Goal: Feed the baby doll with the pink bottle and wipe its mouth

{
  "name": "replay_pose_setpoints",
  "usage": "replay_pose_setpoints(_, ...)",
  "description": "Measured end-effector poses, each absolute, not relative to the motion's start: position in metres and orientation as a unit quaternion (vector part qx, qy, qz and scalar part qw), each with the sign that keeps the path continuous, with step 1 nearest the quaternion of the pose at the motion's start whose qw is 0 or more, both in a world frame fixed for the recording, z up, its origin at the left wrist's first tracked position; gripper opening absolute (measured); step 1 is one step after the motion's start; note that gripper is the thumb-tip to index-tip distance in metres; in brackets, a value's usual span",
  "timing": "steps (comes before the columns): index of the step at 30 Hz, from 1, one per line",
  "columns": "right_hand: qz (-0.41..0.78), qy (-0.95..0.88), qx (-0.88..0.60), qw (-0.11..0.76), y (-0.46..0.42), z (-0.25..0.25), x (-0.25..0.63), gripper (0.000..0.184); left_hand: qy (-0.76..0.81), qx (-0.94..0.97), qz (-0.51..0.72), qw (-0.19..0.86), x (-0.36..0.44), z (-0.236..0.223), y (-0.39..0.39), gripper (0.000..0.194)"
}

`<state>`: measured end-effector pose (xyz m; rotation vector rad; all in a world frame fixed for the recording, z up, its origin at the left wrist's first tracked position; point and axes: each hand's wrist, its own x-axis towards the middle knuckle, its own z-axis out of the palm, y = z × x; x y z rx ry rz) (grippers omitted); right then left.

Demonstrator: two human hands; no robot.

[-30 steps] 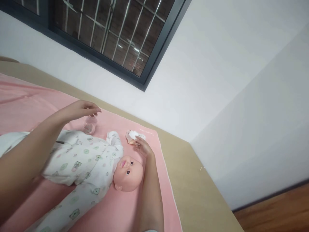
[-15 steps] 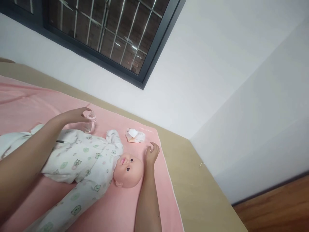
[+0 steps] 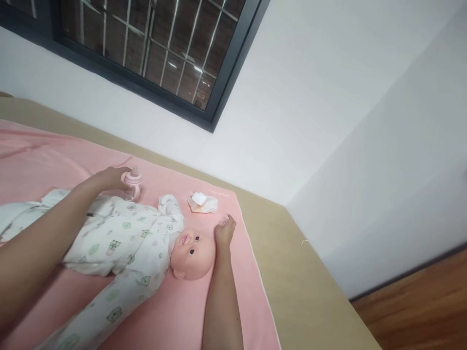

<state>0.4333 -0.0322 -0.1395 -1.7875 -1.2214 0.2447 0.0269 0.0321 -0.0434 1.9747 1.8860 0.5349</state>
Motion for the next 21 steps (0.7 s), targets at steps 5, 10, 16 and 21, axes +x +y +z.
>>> replay_pose_setpoints(5,0.083,-0.489,-0.735,0.462,-0.0331,-0.1417,0.4323,0.071,0.653,0.707,0.196,0.188,0.0291,-0.0436,0.0320,0.072)
replay_pose_setpoints(10,0.074,-0.494,-0.739,0.452,-0.0339,-0.1422,0.4319,0.068,0.649,0.713,0.192,0.184,0.0313,-0.0428,0.0324,0.074)
replay_pose_setpoints(16,0.065,-0.495,-0.743,0.446,-0.0330,-0.1421,0.4317,0.067,0.651,0.715,0.191,0.172,0.0311,-0.0450,0.0314,0.073)
replay_pose_setpoints(21,0.059,-0.493,-0.741,0.452,-0.0322,-0.1439,0.4327,0.066,0.640,0.721,0.200,0.176,0.0307,-0.0448,0.0296,0.055)
